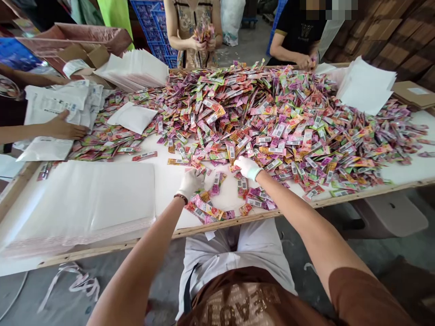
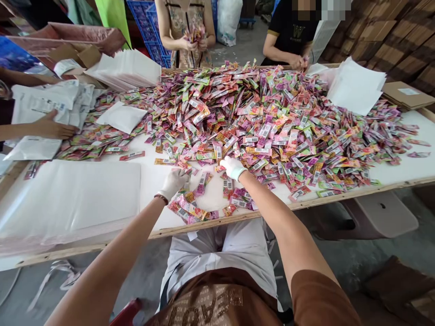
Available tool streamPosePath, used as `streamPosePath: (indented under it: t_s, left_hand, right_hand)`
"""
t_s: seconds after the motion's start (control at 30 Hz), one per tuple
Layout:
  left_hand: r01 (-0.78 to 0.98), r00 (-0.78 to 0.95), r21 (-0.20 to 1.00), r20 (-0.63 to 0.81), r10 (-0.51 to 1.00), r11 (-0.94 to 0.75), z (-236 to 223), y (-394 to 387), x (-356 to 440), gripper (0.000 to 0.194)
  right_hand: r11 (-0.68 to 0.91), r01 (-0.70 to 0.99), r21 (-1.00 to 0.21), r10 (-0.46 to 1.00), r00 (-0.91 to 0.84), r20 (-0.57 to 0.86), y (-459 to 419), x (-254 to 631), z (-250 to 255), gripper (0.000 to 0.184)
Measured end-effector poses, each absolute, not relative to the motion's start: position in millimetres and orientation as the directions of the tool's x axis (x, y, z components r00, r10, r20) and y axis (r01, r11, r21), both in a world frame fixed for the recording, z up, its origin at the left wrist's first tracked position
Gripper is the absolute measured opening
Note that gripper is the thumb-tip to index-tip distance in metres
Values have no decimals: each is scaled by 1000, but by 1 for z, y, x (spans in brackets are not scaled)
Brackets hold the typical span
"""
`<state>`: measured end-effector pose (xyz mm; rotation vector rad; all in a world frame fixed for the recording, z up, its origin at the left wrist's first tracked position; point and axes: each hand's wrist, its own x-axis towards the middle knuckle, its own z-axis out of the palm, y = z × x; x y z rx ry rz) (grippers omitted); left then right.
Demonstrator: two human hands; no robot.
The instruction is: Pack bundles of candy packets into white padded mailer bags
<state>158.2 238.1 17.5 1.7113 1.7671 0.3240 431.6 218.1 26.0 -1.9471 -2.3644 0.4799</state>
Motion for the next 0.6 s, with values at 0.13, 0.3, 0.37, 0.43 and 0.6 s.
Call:
streamPosePath:
  t_s: [0.13,0.3,0.37,0.43,0.6]
  left_hand:
    - [591,136,806,-103,985,3,38,241,153,20]
    - [611,187,791,-196,963,42,36,242,179,26]
    - [745,166,664,-284,945,69,25,239,196,31]
    - [799,156,596,-333,930,79,15,235,210,32]
    - [784,183,618,-308,934,50,17,235,210,15]
  right_hand:
    - [157,937,-313,974,-200,-110,216,446,38,24]
    - [176,920,-351,964,-233,-127,208,454,38,24]
    - [191,918,-349,956,-255,-147,205,450,33,28]
    - [195,922,-335,951,-262,-165,203,445,28,33]
    - [173,935,-311,962,-228,-151,204,445,30,24]
